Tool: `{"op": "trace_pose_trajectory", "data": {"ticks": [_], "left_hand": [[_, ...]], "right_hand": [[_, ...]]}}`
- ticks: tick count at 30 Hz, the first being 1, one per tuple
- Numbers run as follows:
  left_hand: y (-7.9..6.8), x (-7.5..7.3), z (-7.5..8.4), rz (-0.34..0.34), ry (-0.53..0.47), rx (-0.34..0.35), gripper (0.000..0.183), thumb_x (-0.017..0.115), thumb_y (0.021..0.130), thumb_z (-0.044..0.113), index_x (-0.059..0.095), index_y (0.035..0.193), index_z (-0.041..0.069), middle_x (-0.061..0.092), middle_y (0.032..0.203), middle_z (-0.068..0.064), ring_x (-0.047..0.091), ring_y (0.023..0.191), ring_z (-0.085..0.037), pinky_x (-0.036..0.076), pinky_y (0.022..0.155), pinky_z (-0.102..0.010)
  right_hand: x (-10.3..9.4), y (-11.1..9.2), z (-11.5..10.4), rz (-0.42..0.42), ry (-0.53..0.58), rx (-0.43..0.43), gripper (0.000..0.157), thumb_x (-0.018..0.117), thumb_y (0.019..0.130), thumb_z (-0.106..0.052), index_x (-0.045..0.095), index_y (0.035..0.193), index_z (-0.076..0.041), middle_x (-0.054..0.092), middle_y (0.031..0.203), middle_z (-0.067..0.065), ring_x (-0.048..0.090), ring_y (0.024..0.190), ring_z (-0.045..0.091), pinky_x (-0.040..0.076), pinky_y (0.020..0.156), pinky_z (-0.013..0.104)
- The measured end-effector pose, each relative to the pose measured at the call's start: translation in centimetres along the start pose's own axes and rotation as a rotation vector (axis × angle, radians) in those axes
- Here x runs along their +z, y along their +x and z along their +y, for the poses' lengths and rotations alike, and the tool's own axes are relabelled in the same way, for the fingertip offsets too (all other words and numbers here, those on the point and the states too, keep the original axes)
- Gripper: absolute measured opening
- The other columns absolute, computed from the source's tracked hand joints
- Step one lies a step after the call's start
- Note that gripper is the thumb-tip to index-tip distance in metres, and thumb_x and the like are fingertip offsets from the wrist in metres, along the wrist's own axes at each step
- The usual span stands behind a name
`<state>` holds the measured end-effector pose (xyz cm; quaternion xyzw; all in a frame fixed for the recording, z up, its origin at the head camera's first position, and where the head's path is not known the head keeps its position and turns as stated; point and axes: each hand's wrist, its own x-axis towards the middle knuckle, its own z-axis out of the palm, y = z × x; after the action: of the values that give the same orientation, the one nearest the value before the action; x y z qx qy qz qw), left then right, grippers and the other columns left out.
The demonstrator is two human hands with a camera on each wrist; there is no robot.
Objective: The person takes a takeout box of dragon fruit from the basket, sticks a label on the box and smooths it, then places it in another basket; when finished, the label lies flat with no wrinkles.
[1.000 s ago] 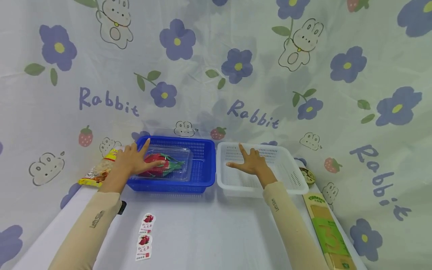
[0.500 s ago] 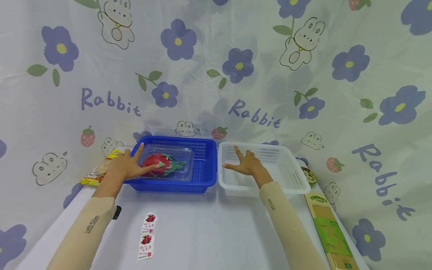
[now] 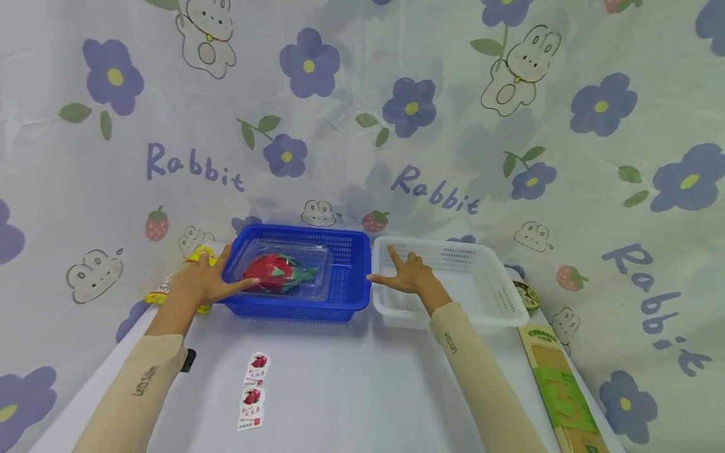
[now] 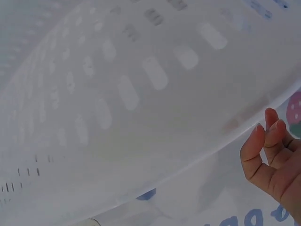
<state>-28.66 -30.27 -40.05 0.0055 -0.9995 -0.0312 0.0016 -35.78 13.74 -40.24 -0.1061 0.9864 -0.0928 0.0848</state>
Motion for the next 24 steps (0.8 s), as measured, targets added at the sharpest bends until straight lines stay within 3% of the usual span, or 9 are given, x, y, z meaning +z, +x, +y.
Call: {"op": "trace_pose_trajectory", "data": {"ticks": [8, 15, 24], "left_hand": [[-0.4, 0.5, -1.2, -0.018, -0.027, -0.01, 0.117, 0.031, 0.081, 0.089, 0.002, 0.158, 0.006, 0.019, 0.145, -0.05, 0.029, 0.125, -0.072, 0.044, 0.085, -0.074], [-1.0, 0.9, -1.4, -0.04, -0.086, -0.03, 0.116, 0.033, 0.081, 0.089, 0.001, 0.159, 0.009, 0.014, 0.147, -0.05, 0.024, 0.126, -0.074, 0.032, 0.091, -0.08], [-1.4, 1.6, -2.2, -0.059, -0.078, -0.044, 0.115, 0.029, 0.081, 0.09, 0.004, 0.159, 0.01, 0.011, 0.149, -0.048, 0.023, 0.128, -0.072, 0.028, 0.092, -0.082]], "right_hand": [[-0.1, 0.1, -1.5, -0.028, 0.013, 0.016, 0.108, 0.039, 0.077, -0.091, -0.003, 0.159, -0.035, 0.017, 0.159, 0.033, 0.026, 0.142, 0.056, 0.032, 0.106, 0.069], [-0.1, 0.4, -2.7, -0.042, 0.03, 0.024, 0.108, 0.039, 0.077, -0.091, -0.004, 0.159, -0.035, 0.011, 0.161, 0.03, 0.019, 0.145, 0.054, 0.027, 0.109, 0.07], [0.1, 0.7, -4.2, -0.031, 0.04, -0.007, 0.106, 0.04, 0.078, -0.09, -0.002, 0.159, -0.036, 0.011, 0.162, 0.029, 0.017, 0.146, 0.053, 0.025, 0.11, 0.07]]}}
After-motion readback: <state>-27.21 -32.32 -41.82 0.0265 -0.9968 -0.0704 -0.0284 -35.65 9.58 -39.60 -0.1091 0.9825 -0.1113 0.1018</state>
